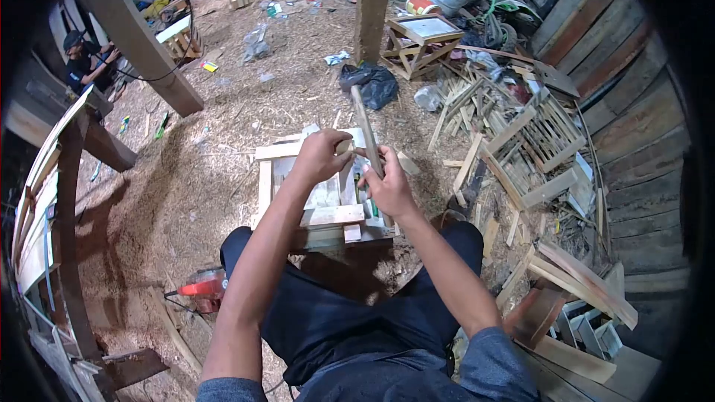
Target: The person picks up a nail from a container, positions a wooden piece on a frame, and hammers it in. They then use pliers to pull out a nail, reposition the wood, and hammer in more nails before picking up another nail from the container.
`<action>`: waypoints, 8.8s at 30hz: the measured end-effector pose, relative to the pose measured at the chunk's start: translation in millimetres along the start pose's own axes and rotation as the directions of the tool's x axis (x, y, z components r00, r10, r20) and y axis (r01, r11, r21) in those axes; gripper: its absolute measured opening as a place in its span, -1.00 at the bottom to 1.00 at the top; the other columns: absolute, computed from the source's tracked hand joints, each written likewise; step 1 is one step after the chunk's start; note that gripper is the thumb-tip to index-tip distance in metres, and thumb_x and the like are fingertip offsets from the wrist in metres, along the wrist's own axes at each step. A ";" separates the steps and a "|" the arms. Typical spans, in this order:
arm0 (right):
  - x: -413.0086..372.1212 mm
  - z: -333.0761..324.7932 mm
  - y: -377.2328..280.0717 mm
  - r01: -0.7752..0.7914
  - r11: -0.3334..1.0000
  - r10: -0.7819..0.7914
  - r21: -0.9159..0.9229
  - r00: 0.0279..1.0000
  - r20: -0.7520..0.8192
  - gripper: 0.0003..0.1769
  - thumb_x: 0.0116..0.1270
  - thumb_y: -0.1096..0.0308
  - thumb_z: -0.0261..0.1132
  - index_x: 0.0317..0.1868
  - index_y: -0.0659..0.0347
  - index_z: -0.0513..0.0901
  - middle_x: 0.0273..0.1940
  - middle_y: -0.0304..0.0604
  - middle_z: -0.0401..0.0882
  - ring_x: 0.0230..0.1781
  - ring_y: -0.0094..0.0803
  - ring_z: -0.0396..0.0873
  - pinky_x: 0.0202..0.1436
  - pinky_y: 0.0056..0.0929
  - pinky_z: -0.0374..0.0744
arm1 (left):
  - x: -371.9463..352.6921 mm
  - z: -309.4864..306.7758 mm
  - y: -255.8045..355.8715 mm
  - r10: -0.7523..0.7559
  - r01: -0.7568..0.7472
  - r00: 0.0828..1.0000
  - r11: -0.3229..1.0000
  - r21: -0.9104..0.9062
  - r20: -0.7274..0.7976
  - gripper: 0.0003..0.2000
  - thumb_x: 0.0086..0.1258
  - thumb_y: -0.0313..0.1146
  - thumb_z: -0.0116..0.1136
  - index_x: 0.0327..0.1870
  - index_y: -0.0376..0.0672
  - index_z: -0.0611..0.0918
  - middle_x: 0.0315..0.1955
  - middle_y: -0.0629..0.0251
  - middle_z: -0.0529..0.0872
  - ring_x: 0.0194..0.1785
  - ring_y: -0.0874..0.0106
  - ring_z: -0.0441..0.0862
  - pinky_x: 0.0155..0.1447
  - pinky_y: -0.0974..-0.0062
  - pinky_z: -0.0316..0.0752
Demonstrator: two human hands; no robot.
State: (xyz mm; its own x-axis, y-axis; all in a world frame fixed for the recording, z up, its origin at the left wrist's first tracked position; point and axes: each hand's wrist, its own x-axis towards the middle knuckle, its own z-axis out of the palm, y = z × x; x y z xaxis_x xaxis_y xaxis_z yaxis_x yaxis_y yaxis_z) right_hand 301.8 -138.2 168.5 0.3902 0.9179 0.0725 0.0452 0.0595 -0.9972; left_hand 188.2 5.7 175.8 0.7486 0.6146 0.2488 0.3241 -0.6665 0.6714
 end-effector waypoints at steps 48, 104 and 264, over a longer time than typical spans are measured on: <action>-56.1 -57.1 -109.0 0.208 0.701 -0.049 -0.682 0.968 0.245 -0.49 0.34 0.51 0.08 0.28 0.53 0.32 -0.18 0.38 0.59 -0.19 0.23 0.61 -0.08 -0.09 0.54 | 0.7 -1.2 10.5 -0.052 0.046 0.998 0.990 0.137 0.046 -0.72 0.09 -0.22 0.32 -0.21 -0.15 0.65 -0.40 0.02 0.70 -0.24 0.03 0.65 -0.14 0.13 0.51; -78.6 -50.5 -73.4 0.193 0.685 -0.149 -0.702 0.981 0.124 -0.52 0.37 0.45 0.08 0.25 0.52 0.35 -0.03 0.43 0.50 -0.03 0.24 0.54 0.04 -0.09 0.52 | 4.9 -9.4 -0.4 -0.066 0.076 0.995 0.986 -0.147 0.069 -0.79 0.17 -0.52 0.19 -0.16 -0.32 0.65 -0.13 0.08 0.68 -0.13 0.30 0.69 -0.12 0.43 0.61; -104.3 -45.3 -82.6 0.226 0.615 -0.195 -0.756 0.972 0.132 -0.33 0.28 0.59 0.14 0.42 0.31 0.22 -0.39 0.16 0.49 -0.43 0.03 0.54 -0.28 -0.17 0.52 | 14.9 -15.1 -6.2 -0.277 0.207 0.958 0.847 0.489 0.075 -0.49 0.42 -0.09 -0.26 -0.44 -0.30 0.68 -0.42 -0.14 0.70 -0.28 -0.07 0.67 -0.08 0.05 0.56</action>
State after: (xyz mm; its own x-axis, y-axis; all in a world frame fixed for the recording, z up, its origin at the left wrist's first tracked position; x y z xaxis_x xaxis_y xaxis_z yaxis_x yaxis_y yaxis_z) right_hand 299.0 -256.6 244.1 0.2490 0.9323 0.2623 0.8107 -0.0525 -0.5831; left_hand 188.7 25.3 185.9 0.6703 0.7421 0.0000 0.7125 -0.6436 0.2795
